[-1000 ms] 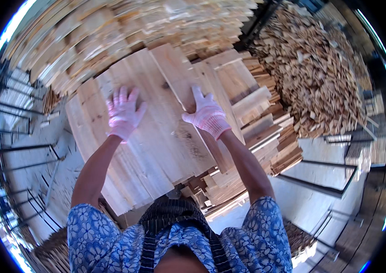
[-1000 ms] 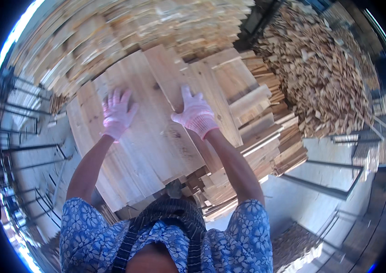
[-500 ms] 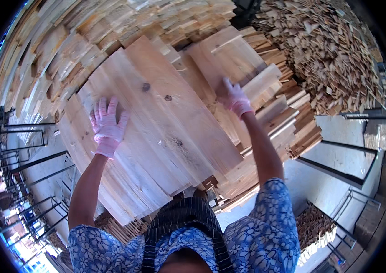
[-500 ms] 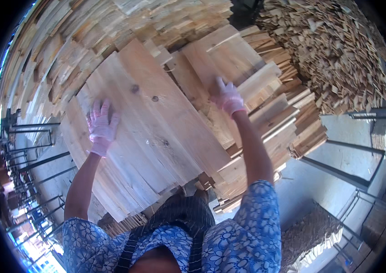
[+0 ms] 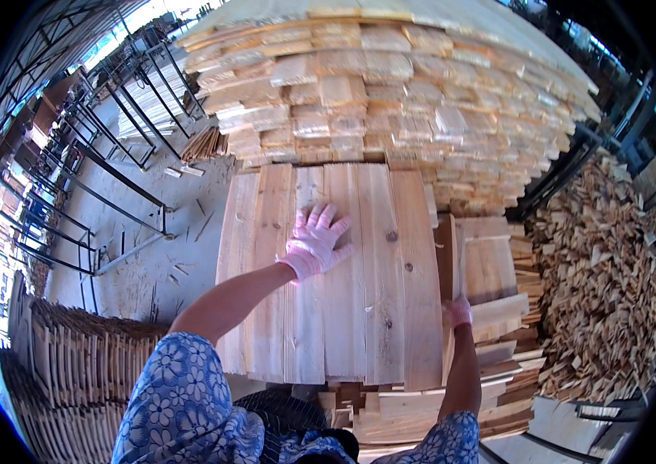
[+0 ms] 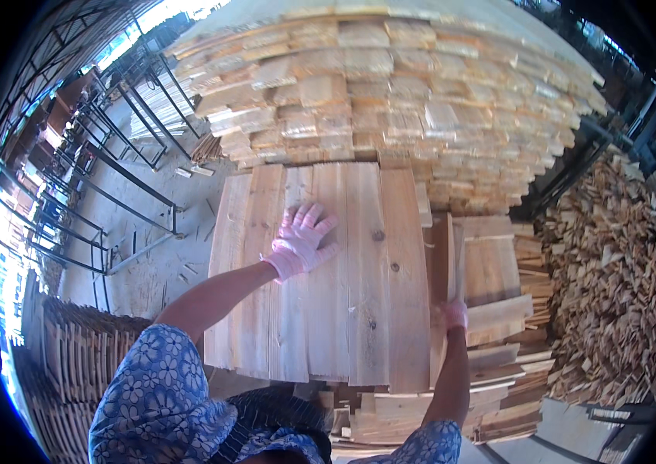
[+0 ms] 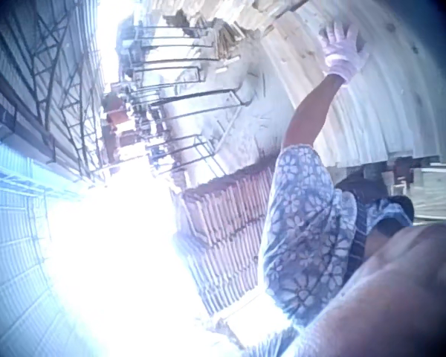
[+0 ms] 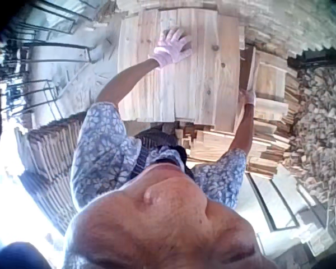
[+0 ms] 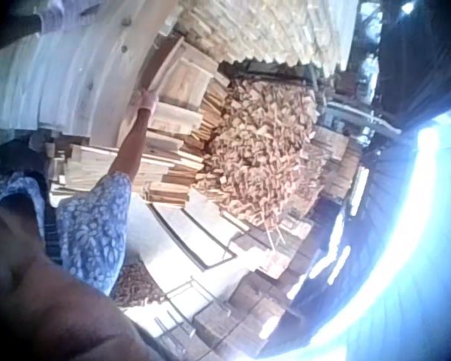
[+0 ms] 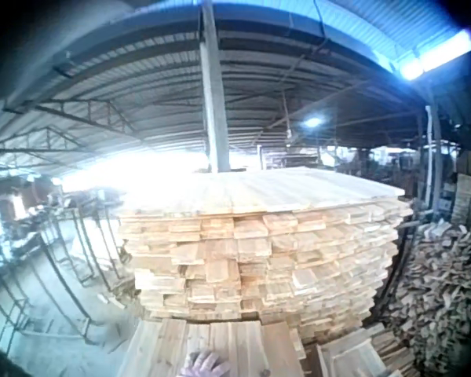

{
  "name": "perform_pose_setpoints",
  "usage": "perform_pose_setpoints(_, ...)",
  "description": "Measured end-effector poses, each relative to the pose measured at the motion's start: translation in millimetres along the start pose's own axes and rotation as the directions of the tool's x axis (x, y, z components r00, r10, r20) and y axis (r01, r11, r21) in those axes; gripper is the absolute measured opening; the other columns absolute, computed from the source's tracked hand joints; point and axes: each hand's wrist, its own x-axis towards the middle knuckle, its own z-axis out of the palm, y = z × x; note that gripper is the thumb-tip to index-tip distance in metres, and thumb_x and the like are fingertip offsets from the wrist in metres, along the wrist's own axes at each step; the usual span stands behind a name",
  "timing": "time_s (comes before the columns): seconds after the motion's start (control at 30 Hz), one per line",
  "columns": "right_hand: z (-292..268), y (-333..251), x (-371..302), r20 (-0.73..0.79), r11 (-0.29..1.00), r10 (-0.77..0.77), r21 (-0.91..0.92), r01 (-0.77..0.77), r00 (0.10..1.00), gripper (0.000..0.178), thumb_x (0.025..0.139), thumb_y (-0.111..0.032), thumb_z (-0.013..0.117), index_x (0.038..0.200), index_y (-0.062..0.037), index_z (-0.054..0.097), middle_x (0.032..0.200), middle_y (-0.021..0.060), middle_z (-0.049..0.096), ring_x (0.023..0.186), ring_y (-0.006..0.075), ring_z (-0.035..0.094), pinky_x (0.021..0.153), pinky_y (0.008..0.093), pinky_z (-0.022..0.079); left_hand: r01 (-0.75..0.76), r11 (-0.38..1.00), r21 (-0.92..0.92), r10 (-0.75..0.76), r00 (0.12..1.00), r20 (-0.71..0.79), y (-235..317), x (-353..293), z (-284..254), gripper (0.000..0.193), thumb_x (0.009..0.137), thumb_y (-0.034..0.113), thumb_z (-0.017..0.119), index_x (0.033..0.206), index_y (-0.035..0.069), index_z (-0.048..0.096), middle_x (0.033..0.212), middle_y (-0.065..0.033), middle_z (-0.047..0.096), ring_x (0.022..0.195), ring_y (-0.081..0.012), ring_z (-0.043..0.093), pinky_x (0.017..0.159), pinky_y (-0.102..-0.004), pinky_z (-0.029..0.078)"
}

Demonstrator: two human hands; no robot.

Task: The person picks up wooden planks from a large pile and stacks them onto a growing stack. They wear pink gloves and repeatedly lift, align, and place the planks by hand.

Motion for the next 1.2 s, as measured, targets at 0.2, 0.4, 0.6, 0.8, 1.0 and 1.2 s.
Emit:
perform_pose_setpoints(0.2, -135.9, 11.3, -81.1, -0.260, 0.986, -0.089, 0.117, 0.122, 0.962, 0.058, 0.079, -0.036, 0.081, 0.118, 0.0033, 0.063, 0.104, 0.0231, 0.072, 0.097, 0.0333, 0.072, 0.085, 0.0408, 0.057, 0.001, 0.999, -0.052, -0.003, 0.999, -0.038, 22.3, 12.3, -18.3, 0.068, 0.094, 0.058, 0.057, 0.151, 0.021, 0.049, 0.157, -0.0167, 0.039, 0.153, -0.0353, 0.028, 0.125, -0.0536, 0.019)
perform_pose_setpoints(0.4, -211.9, -222.1, -228.0, -0.038, 0.913, -0.190, -0.376, 0.162, 0.981, 0.050, 0.082, -0.034, 0.077, 0.111, 0.0018, 0.060, 0.112, 0.0267, 0.063, 0.106, 0.0453, 0.063, 0.090, 0.0515, 0.052, -0.017, 0.901, -0.433, 0.020, 1.000, 0.004, 78.5, -63.3, -15.8, 0.073, 0.094, 0.054, 0.064, 0.151, 0.016, 0.041, 0.149, -0.0171, 0.047, 0.131, -0.0397, 0.052, 0.102, -0.0489, 0.050)
perform_pose_setpoints(0.6, -138.3, -296.2, -329.2, 0.169, 0.662, -0.619, -0.413, 0.626, 0.767, 0.044, 0.080, -0.031, 0.081, 0.105, -0.0021, 0.058, 0.103, 0.0238, 0.058, 0.093, 0.0423, 0.062, 0.081, 0.0516, 0.052, 0.293, -0.627, -0.722, 0.086, 0.947, 0.310, 146.5, -171.0, -39.0, 0.068, 0.094, 0.042, 0.074, 0.145, 0.011, 0.041, 0.131, -0.0162, 0.058, 0.107, -0.0323, 0.067, 0.080, -0.0452, 0.061)
perform_pose_setpoints(0.8, -105.7, -352.6, -355.4, 0.624, 0.538, -0.611, -0.123, 0.834, 0.486, 0.068, 0.086, -0.056, 0.073, 0.124, -0.0004, 0.060, 0.114, 0.0280, 0.063, 0.105, 0.0472, 0.064, 0.088, 0.0528, 0.054, 0.098, -0.811, -0.577, -0.221, 0.862, 0.457, 85.0, -272.1, -54.1, 0.049, 0.090, 0.023, 0.077, 0.131, 0.008, 0.052, 0.117, -0.0106, 0.061, 0.105, -0.0220, 0.066, 0.084, -0.0414, 0.061)
perform_pose_setpoints(1.0, -104.4, -298.0, -170.0, -0.053, 0.809, -0.497, -0.389, 0.440, 0.866, 0.072, 0.096, -0.051, 0.066, 0.147, -0.0029, 0.048, 0.146, 0.0301, 0.052, 0.137, 0.0484, 0.046, 0.114, 0.0528, 0.038, -0.035, -0.914, -0.405, -0.281, 0.774, 0.567, 70.3, -377.9, -54.4, 0.046, 0.093, 0.031, 0.076, 0.126, 0.006, 0.056, 0.125, -0.0184, 0.063, 0.120, -0.0359, 0.063, 0.104, -0.0546, 0.053)
perform_pose_setpoints(1.2, -53.3, -231.9, -76.2, -0.026, 0.949, -0.307, -0.082, 0.304, 0.951, 0.093, 0.101, -0.059, 0.053, 0.161, 0.0043, 0.022, 0.163, 0.0312, 0.031, 0.149, 0.0413, 0.037, 0.121, 0.0431, 0.034, 0.061, -0.922, -0.383, -0.250, 0.663, 0.706, 96.6, -417.3, -27.6, 0.053, 0.087, 0.031, 0.077, 0.124, 0.003, 0.052, 0.119, -0.0225, 0.061, 0.123, -0.0420, 0.059, 0.106, -0.0650, 0.050)
